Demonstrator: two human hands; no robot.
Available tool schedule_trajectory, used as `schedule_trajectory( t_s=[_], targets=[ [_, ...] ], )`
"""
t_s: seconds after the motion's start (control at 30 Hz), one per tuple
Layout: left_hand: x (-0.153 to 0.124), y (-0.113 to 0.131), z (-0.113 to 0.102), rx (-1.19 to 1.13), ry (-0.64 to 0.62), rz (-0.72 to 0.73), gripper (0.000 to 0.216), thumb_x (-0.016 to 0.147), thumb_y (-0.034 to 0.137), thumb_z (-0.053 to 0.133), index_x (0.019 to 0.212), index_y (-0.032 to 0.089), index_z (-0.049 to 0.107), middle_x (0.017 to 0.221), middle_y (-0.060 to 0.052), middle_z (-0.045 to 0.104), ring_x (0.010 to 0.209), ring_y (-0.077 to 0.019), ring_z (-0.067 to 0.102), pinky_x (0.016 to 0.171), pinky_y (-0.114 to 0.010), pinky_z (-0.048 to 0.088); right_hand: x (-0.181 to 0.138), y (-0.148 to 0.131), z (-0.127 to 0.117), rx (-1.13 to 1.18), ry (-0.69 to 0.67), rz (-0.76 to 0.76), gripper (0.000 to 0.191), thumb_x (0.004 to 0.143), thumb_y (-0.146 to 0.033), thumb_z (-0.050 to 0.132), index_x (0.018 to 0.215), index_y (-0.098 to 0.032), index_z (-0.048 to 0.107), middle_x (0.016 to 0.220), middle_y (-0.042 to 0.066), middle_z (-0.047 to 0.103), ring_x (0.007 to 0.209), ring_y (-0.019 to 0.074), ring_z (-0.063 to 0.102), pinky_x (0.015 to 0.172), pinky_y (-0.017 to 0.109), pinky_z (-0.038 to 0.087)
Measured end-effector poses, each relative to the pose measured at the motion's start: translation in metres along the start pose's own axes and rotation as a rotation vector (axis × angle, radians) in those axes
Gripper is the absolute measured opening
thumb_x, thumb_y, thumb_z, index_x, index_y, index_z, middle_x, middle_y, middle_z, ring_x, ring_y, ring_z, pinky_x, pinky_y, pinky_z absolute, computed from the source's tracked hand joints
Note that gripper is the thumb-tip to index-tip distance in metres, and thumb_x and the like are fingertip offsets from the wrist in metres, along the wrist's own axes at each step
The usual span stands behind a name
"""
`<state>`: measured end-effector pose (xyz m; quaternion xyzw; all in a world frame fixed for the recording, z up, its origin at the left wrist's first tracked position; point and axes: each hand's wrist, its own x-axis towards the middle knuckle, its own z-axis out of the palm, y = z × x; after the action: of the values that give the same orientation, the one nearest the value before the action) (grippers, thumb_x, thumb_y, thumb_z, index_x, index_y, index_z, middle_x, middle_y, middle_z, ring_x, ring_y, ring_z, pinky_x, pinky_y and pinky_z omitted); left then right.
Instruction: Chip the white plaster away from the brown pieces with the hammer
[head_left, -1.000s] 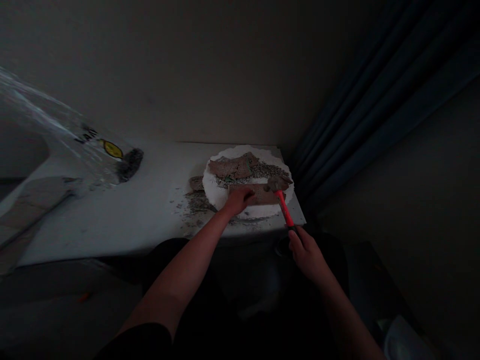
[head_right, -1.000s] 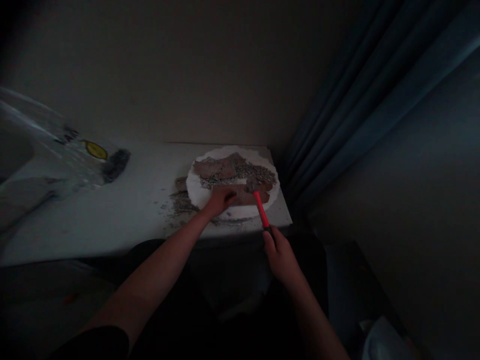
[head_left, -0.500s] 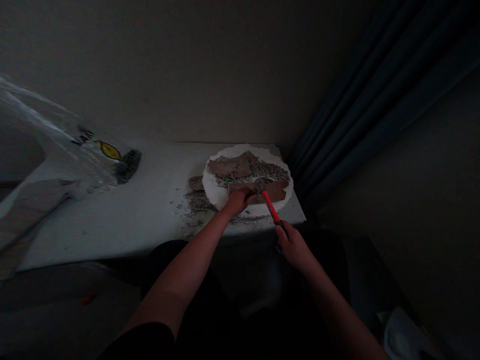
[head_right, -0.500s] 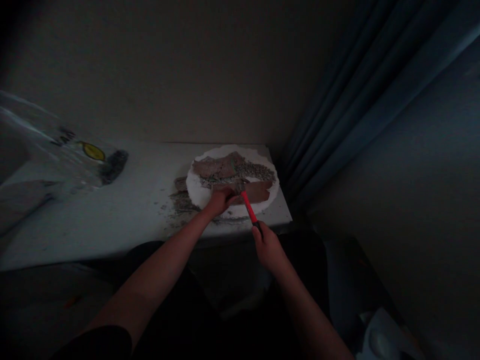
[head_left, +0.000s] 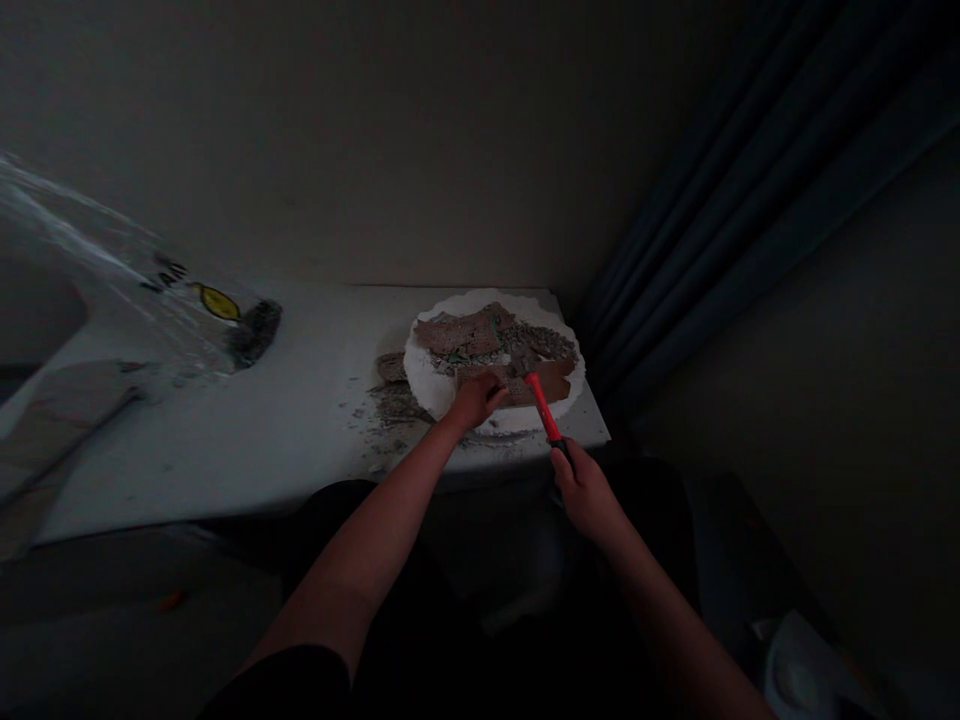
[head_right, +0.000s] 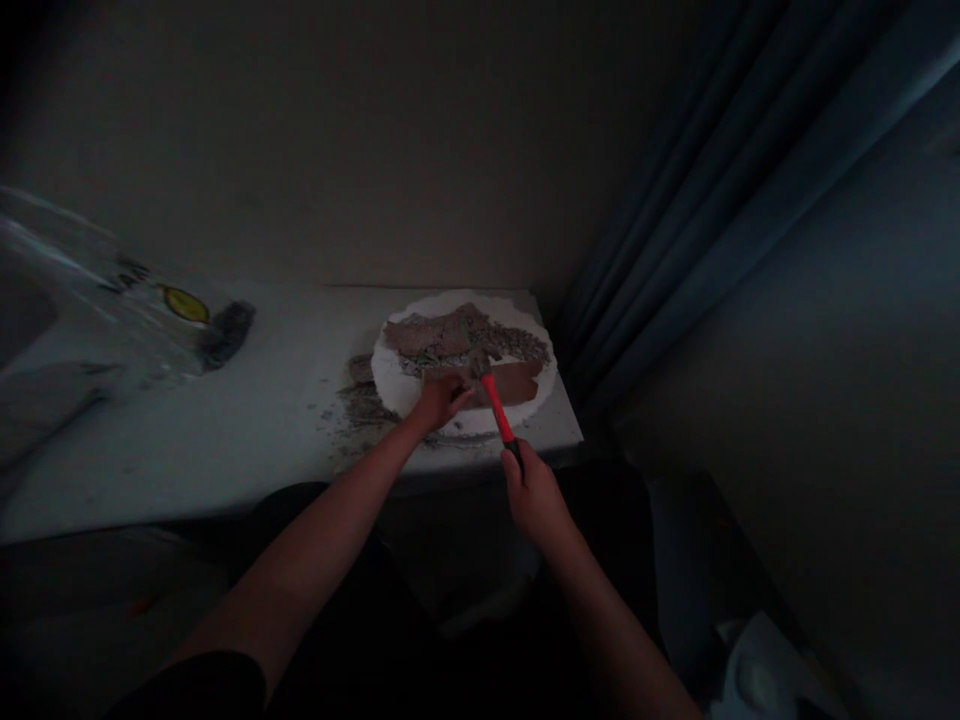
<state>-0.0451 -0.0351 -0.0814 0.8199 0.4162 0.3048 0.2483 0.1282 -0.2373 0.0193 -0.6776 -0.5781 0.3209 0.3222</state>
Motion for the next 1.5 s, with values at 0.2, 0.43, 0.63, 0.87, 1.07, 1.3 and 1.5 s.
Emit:
schedule_trajectory(
  t_s=[0.2,0.43,0.63,0.87,1.07,1.3,1.5],
  targets=[
    [-0.001,-0.002,0.001,-0.022,0.01,0.023,0.024,0.093,0.036,0.055,0.083,0.016,0.065,0.08,-0.005,0.064,0.073,-0.0169,0.058,0.075,-0.029,0.046,0.0,-0.006,0.001,-0.028,0.026,-0.019,0.037,0.099,-0.047,0.038,0.108,-0.018,0.059,0.08,0.006,0.064,0.069,0.019,0.058,0.063,0.028,0.04],
    [0.001,-0.003,0.003,-0.047,-0.009,0.0,0.024,0.091,0.038,0.057,0.084,0.017,0.065,0.082,-0.006,0.066,0.075,-0.0176,0.06,0.073,-0.028,0.046,0.0,-0.003,0.0,-0.107,0.019,-0.003,0.035,0.1,-0.043,0.038,0.109,-0.018,0.06,0.083,0.007,0.068,0.071,0.0204,0.061,0.065,0.028,0.041],
    [0.001,-0.006,0.005,-0.009,-0.009,0.013,0.024,0.091,0.038,0.057,0.085,0.016,0.066,0.081,-0.007,0.066,0.075,-0.0191,0.061,0.073,-0.03,0.046,-0.001,0.0,0.001,-0.113,-0.009,-0.006,0.035,0.1,-0.043,0.038,0.107,-0.017,0.06,0.085,0.008,0.068,0.074,0.0205,0.061,0.069,0.029,0.043],
    [0.001,-0.005,0.005,0.049,-0.033,-0.013,0.025,0.091,0.038,0.057,0.084,0.016,0.066,0.074,-0.005,0.064,0.067,-0.0164,0.057,0.067,-0.028,0.044,-0.003,0.005,0.004,-0.073,0.0,-0.002,0.036,0.099,-0.044,0.038,0.108,-0.017,0.06,0.083,0.007,0.067,0.073,0.0194,0.061,0.067,0.028,0.044],
    [0.003,-0.002,-0.006,-0.104,-0.032,-0.017,0.027,0.078,0.021,0.062,0.104,0.016,0.066,0.083,-0.003,0.065,0.071,-0.0155,0.059,0.069,-0.027,0.047,0.001,0.01,0.009,-0.037,-0.01,-0.004,0.036,0.099,-0.045,0.038,0.106,-0.017,0.06,0.082,0.007,0.066,0.072,0.0192,0.061,0.065,0.028,0.043],
    [0.004,-0.005,-0.019,-0.254,0.161,-0.086,0.036,0.079,0.008,0.049,0.112,0.015,0.062,0.101,-0.008,0.068,0.091,-0.0181,0.064,0.084,-0.031,0.052,-0.002,0.014,0.014,-0.113,-0.057,-0.009,0.034,0.1,-0.042,0.039,0.11,-0.019,0.062,0.085,0.008,0.069,0.081,0.0221,0.066,0.07,0.029,0.045],
    [0.004,-0.009,-0.018,-0.269,0.118,-0.14,0.028,0.081,0.008,0.049,0.104,0.015,0.062,0.097,-0.008,0.07,0.09,-0.0192,0.067,0.086,-0.034,0.053,-0.001,0.017,0.019,-0.134,-0.012,0.005,0.04,0.101,-0.044,0.036,0.116,-0.016,0.06,0.094,0.011,0.071,0.082,0.0223,0.067,0.074,0.03,0.046]
  ],
)
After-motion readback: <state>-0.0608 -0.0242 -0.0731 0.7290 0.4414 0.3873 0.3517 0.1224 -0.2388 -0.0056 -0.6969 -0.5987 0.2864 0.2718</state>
